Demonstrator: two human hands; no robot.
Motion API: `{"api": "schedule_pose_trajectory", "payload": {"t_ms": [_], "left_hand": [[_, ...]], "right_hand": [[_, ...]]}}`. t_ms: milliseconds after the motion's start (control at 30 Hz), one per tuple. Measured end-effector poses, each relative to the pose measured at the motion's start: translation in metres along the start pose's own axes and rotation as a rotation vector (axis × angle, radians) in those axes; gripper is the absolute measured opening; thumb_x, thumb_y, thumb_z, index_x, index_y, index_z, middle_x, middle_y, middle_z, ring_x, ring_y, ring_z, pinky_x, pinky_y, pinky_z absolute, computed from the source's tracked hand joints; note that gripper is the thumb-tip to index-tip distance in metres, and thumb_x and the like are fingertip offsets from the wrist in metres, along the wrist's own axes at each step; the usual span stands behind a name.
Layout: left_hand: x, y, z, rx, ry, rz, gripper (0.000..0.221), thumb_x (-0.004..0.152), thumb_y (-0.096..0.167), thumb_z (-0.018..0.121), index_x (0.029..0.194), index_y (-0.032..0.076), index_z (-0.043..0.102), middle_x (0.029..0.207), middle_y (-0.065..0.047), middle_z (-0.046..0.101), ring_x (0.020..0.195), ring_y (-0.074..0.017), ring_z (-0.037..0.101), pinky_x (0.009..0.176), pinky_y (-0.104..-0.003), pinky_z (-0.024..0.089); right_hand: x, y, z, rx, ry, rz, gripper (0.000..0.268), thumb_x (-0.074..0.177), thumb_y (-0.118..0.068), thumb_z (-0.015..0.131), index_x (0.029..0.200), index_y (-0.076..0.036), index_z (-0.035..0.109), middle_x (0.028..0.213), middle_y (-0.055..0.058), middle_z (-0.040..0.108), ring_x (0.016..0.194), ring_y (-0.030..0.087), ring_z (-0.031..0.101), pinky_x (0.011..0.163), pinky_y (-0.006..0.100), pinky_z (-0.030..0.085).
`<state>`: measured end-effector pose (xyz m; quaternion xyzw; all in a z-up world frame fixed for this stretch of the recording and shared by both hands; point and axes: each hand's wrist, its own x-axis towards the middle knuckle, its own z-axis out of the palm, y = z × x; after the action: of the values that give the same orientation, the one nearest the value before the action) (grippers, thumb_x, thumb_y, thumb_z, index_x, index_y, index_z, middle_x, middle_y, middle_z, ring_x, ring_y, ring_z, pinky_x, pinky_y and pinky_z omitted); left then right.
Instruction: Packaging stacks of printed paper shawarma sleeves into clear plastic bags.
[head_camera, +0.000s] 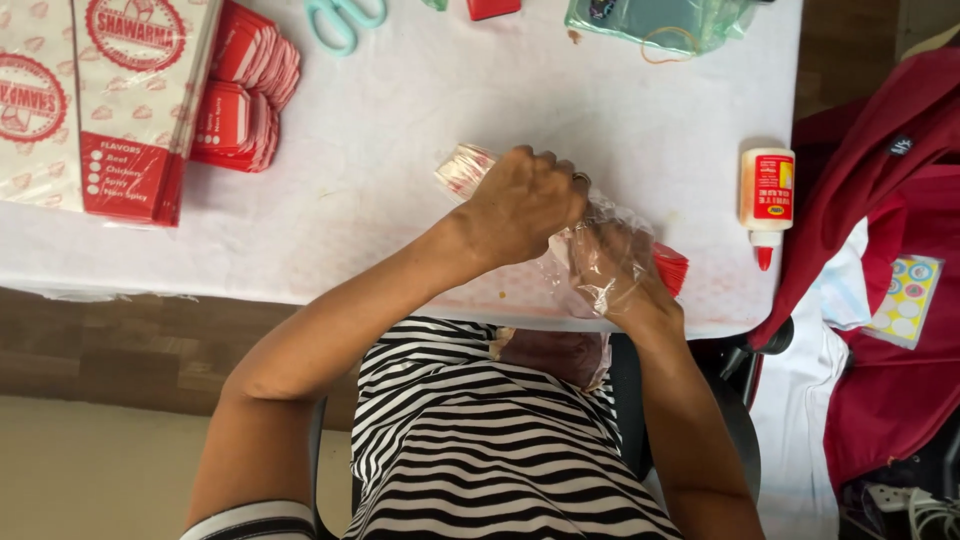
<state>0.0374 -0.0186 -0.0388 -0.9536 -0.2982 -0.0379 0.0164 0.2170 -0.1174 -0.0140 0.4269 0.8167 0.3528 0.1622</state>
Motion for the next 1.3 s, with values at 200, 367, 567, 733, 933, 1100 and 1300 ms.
{"api": "schedule_pose_trajectory", "payload": {"t_ms": [200, 367, 567, 733, 933, 1100, 1300], "left_hand": [[-0.01, -0.006, -0.028, -0.114, -0.049, -0.022, 0.024, 0.068, 0.006, 0.074, 0.092, 0.009, 0.072, 0.071, -0.008, 0.071, 0.067, -0.0292, 0.072, 0.065, -0.041, 0.05], [-0.003, 0.004, -0.016, -0.064, -0.049, 0.01, 0.017, 0.068, 0.005, 0.075, 0.083, 0.012, 0.075, 0.075, -0.008, 0.072, 0.072, -0.0287, 0.072, 0.063, -0.039, 0.05], [0.012, 0.041, 0.0, 0.015, 0.124, 0.044, 0.021, 0.068, 0.008, 0.075, 0.088, 0.016, 0.075, 0.084, -0.006, 0.069, 0.078, -0.0264, 0.068, 0.064, -0.039, 0.048], [0.022, 0.04, 0.019, -0.177, 0.077, 0.08, 0.009, 0.074, 0.004, 0.073, 0.081, 0.01, 0.073, 0.077, -0.011, 0.068, 0.076, -0.0314, 0.071, 0.066, -0.04, 0.051], [0.019, 0.027, 0.02, -0.319, 0.0, 0.053, 0.007, 0.079, 0.006, 0.07, 0.075, 0.011, 0.074, 0.073, -0.013, 0.072, 0.077, -0.0344, 0.074, 0.068, -0.042, 0.055], [0.005, -0.008, -0.032, -0.302, -0.032, -0.109, 0.012, 0.078, 0.023, 0.081, 0.079, 0.012, 0.078, 0.072, -0.012, 0.074, 0.076, -0.0367, 0.075, 0.067, -0.046, 0.059], [-0.011, -0.027, -0.078, -0.953, 0.11, -0.409, 0.063, 0.073, 0.028, 0.103, 0.06, 0.007, 0.044, 0.056, 0.002, 0.044, 0.059, -0.0124, 0.035, 0.056, -0.032, 0.034]], "right_hand": [[-0.002, 0.003, -0.005, 1.061, 0.146, 0.354, 0.058, 0.098, -0.038, 0.072, 0.144, -0.006, 0.056, 0.128, 0.028, 0.064, 0.11, 0.05, 0.066, 0.091, 0.061, 0.054], [-0.034, -0.003, 0.023, 1.162, 0.257, 0.301, 0.058, 0.095, -0.032, 0.071, 0.143, -0.002, 0.058, 0.131, 0.017, 0.066, 0.119, 0.039, 0.064, 0.106, 0.051, 0.048], [-0.029, -0.015, 0.034, 0.971, 0.361, 0.361, 0.039, 0.09, -0.022, 0.081, 0.119, -0.001, 0.068, 0.106, 0.02, 0.066, 0.1, 0.046, 0.065, 0.085, 0.054, 0.055], [-0.032, -0.012, 0.031, 1.158, 0.43, 0.477, 0.044, 0.085, -0.027, 0.089, 0.116, -0.003, 0.07, 0.104, 0.018, 0.069, 0.097, 0.044, 0.068, 0.086, 0.051, 0.056], [-0.05, 0.009, 0.025, 1.443, 0.511, 0.304, 0.046, 0.081, -0.018, 0.086, 0.123, -0.004, 0.071, 0.129, 0.021, 0.064, 0.124, 0.046, 0.058, 0.11, 0.056, 0.036], [-0.076, 0.017, 0.02, 1.724, 0.551, 0.32, 0.035, 0.082, -0.017, 0.079, 0.114, -0.006, 0.073, 0.147, 0.025, 0.058, 0.155, 0.048, 0.035, 0.132, 0.057, 0.016], [-0.042, 0.003, -0.003, 1.93, 0.889, 0.76, 0.088, 0.068, -0.032, 0.084, 0.142, -0.024, 0.037, 0.163, 0.016, 0.031, 0.144, 0.019, 0.045, 0.109, 0.033, 0.051]]}}
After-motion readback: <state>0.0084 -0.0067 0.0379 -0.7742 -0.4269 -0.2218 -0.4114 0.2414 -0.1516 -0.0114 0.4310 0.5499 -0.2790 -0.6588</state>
